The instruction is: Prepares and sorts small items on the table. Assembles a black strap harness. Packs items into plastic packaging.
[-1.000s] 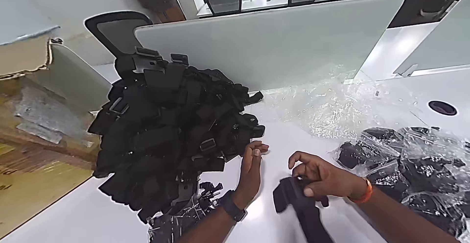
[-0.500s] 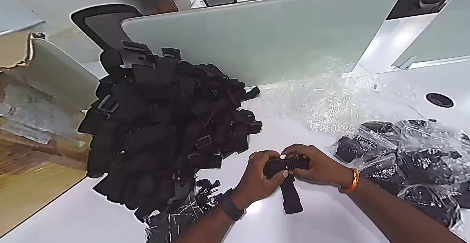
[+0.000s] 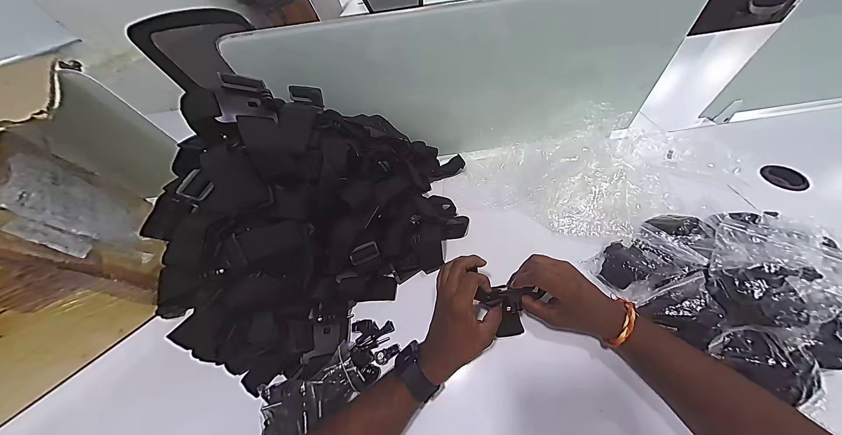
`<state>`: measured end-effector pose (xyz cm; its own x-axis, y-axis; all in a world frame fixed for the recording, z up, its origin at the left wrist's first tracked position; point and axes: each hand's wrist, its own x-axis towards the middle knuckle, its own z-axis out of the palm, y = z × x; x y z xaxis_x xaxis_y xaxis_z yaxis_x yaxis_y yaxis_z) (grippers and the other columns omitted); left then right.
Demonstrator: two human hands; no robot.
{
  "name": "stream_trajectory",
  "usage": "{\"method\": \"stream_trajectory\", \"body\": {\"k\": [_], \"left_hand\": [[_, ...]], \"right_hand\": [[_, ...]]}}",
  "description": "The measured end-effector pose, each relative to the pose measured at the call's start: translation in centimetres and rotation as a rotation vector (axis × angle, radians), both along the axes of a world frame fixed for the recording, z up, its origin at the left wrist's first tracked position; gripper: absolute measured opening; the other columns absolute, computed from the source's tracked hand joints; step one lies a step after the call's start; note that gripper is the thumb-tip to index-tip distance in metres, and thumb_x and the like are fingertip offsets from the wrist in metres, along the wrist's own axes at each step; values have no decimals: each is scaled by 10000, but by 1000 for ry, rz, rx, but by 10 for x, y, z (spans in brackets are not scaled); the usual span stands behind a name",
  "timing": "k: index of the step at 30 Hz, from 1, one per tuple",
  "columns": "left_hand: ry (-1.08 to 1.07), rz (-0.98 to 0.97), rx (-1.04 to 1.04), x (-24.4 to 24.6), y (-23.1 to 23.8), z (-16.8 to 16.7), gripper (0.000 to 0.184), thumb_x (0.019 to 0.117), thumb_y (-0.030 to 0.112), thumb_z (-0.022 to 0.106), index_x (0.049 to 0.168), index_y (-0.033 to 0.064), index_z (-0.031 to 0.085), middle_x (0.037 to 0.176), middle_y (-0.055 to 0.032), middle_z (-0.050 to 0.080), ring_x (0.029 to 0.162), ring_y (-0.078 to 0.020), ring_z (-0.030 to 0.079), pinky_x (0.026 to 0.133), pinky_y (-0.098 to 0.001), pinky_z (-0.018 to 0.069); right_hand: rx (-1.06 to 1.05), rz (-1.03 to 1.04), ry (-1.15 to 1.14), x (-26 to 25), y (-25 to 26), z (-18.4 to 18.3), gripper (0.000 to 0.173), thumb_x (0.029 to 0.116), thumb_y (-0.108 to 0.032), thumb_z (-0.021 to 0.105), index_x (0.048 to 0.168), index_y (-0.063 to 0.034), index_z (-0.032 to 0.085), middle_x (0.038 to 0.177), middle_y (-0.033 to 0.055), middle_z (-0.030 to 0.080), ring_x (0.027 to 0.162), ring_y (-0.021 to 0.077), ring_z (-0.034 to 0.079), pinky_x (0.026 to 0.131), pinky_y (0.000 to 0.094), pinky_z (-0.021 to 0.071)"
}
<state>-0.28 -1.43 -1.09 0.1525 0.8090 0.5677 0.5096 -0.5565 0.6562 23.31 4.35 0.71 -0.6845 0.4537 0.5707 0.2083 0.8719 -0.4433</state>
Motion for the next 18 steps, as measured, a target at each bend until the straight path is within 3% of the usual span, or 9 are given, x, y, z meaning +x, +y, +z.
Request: {"method": "stream_trajectory", "body": {"k": [2, 3, 5, 7, 9, 12, 14, 16, 18], "left_hand": [[-86, -6, -18, 1, 1, 0, 306, 766, 194, 808, 958, 71, 603, 1328, -161, 561, 1265, -221, 534, 1064, -362, 461], [-154, -38, -32, 1, 3, 0, 408, 756, 171, 826, 1049, 23, 584, 1353, -191, 542, 1273, -215, 544, 1048, -326, 490], [-324, -141, -105, 1, 5, 0, 698, 753, 124, 863, 1302, -73, 480, 1374, -210, 531, 1179, -201, 613, 980, -325, 557], [-443, -243, -204, 0, 7, 3, 806, 763, 98, 861, 1397, -73, 393, 1313, -173, 583, 1067, -202, 671, 911, -348, 604], [-468, -307, -248, -3, 8, 4, 666, 794, 98, 830, 1327, -78, 472, 1192, -138, 660, 1054, -188, 674, 914, -343, 589], [-300, -204, -239, -5, 6, 3, 393, 835, 177, 796, 1151, -5, 650, 1039, -68, 688, 966, -111, 664, 863, -276, 573], [-141, -111, -174, -5, 5, -1, 302, 828, 260, 779, 1058, 73, 718, 1002, -28, 705, 1007, -139, 632, 929, -356, 506], [-16, -72, -115, -5, 4, -2, 308, 833, 319, 751, 1066, 119, 724, 1092, -15, 709, 1137, -183, 615, 1040, -462, 460], [90, -59, -90, -5, 4, -3, 410, 855, 355, 711, 1201, 135, 700, 1232, -16, 686, 1253, -208, 573, 1118, -528, 392]], "right_hand": [[-84, 16, 46, 0, 0, -1, 135, 949, -138, 662, 1065, -79, 701, 1013, 71, 711, 957, 131, 665, 840, 268, 565], [-155, 30, 79, 0, 0, -1, 146, 942, -136, 675, 1068, -69, 706, 1011, 74, 707, 935, 113, 665, 815, 254, 570], [-337, 72, 172, 0, -1, 1, 167, 918, -114, 702, 1071, -47, 704, 998, 53, 708, 874, 61, 660, 751, 212, 568], [-549, 133, 276, -1, -4, 8, 217, 893, -70, 740, 1099, -45, 678, 991, 7, 711, 829, 32, 663, 717, 203, 578], [-715, 194, 317, -1, -2, 11, 306, 887, -53, 751, 1170, -55, 634, 1002, -19, 706, 866, 54, 679, 769, 234, 593], [-852, 183, 258, -2, 1, 11, 348, 890, -1, 726, 1204, -44, 582, 947, -2, 725, 822, 77, 698, 746, 248, 596], [-909, 165, 168, -1, 2, 10, 320, 895, 7, 709, 1186, -48, 588, 914, 0, 722, 770, 66, 683, 698, 232, 575], [-944, 192, 91, 1, 5, 8, 266, 916, 6, 694, 1168, -35, 621, 927, 15, 723, 778, 66, 679, 706, 232, 573], [-945, 213, 27, 2, 7, 7, 239, 937, 3, 671, 1174, -18, 650, 954, 22, 727, 800, 54, 680, 731, 222, 576]]}}
